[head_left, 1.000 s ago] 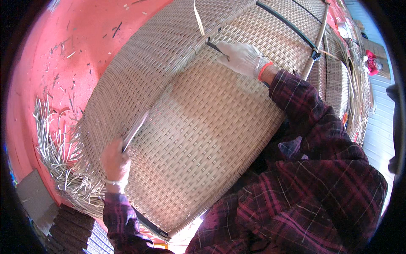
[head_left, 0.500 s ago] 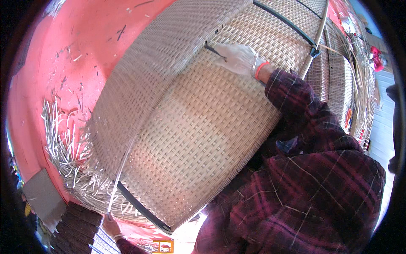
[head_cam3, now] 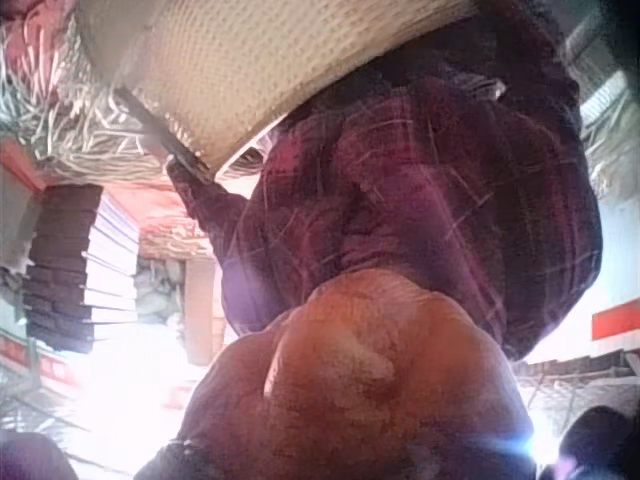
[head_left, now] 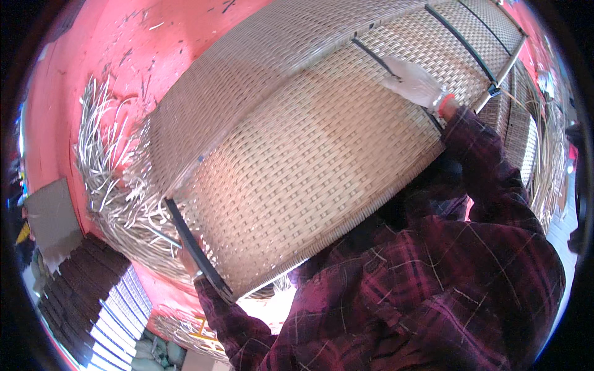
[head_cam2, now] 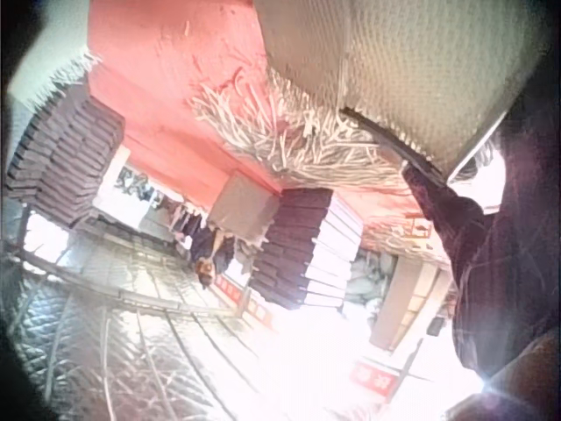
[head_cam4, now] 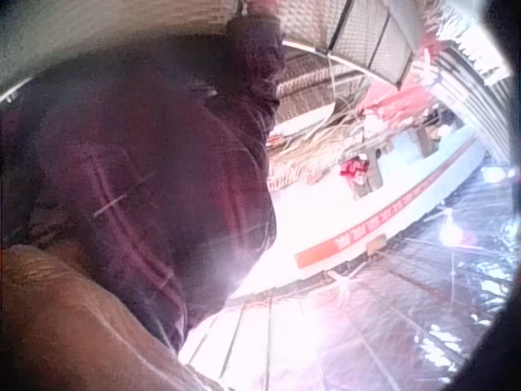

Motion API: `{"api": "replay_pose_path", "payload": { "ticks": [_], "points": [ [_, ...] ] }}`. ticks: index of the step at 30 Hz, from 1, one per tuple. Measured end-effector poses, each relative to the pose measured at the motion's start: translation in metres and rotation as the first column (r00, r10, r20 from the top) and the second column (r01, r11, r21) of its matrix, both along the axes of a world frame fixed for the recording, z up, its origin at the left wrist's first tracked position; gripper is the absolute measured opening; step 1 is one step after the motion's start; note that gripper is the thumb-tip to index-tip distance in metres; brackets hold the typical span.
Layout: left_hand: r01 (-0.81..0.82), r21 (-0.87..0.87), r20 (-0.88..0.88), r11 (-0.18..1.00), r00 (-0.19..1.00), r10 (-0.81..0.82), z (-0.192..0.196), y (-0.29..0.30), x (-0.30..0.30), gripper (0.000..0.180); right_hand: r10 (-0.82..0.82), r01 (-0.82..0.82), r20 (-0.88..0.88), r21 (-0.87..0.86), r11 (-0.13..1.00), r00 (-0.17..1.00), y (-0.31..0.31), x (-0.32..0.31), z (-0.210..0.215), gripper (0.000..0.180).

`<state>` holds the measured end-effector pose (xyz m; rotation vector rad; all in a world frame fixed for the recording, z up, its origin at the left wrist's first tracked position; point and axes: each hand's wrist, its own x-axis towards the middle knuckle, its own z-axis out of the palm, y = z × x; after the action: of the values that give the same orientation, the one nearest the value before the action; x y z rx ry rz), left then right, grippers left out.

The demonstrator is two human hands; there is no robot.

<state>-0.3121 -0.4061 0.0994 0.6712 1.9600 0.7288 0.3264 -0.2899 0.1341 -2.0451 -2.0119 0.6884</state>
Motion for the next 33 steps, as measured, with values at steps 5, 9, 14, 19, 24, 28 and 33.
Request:
{"api": "replay_pose_path", "payload": {
  "ticks": [5, 9, 14, 19, 24, 28, 33],
  "points": [
    [-0.03, -0.093, 0.219, 0.995, 0.974, 0.05, 0.035, 0.012, 0.033, 0.056, -0.22, 0.146, -0.194, -0.337, 0.93, 0.956, -0.012, 0.002, 0.025, 0.031],
    [-0.037, -0.008, 0.248, 0.999, 0.968, 0.038, 0.037, 0.014, 0.034, 0.047, -0.229, 0.188, -0.092, -0.326, 0.927, 0.969, -0.012, 0.0, 0.027, 0.029],
    [-0.023, 0.066, 0.058, 0.998, 0.998, 0.019, 0.026, 0.012, 0.041, 0.048, -0.225, 0.24, 0.087, -0.241, 0.94, 0.97, -0.016, -0.003, 0.02, 0.033],
    [-0.101, 0.194, 0.243, 0.976, 0.969, 0.052, 0.015, -0.004, 0.058, 0.042, -0.091, 0.135, 0.433, -0.072, 0.988, 0.897, -0.033, -0.004, 0.02, 0.037],
    [-0.071, 0.195, 0.238, 0.978, 0.971, 0.023, 0.004, -0.011, 0.071, 0.042, -0.106, 0.138, 0.71, 0.012, 0.99, 0.696, -0.05, -0.036, 0.024, 0.047],
    [-0.128, 0.216, 0.335, 0.968, 0.941, 0.05, 0.014, -0.014, 0.085, 0.043, 0.002, -0.184, 0.653, 0.21, 0.96, 0.758, -0.016, -0.112, 0.028, 0.045],
    [0.033, 0.313, 0.124, 0.949, 0.989, -0.075, 0.039, -0.018, 0.084, 0.04, 0.56, -0.598, 0.232, 0.455, 0.66, 0.795, 0.036, -0.269, 0.005, 0.045]
  ]
}}
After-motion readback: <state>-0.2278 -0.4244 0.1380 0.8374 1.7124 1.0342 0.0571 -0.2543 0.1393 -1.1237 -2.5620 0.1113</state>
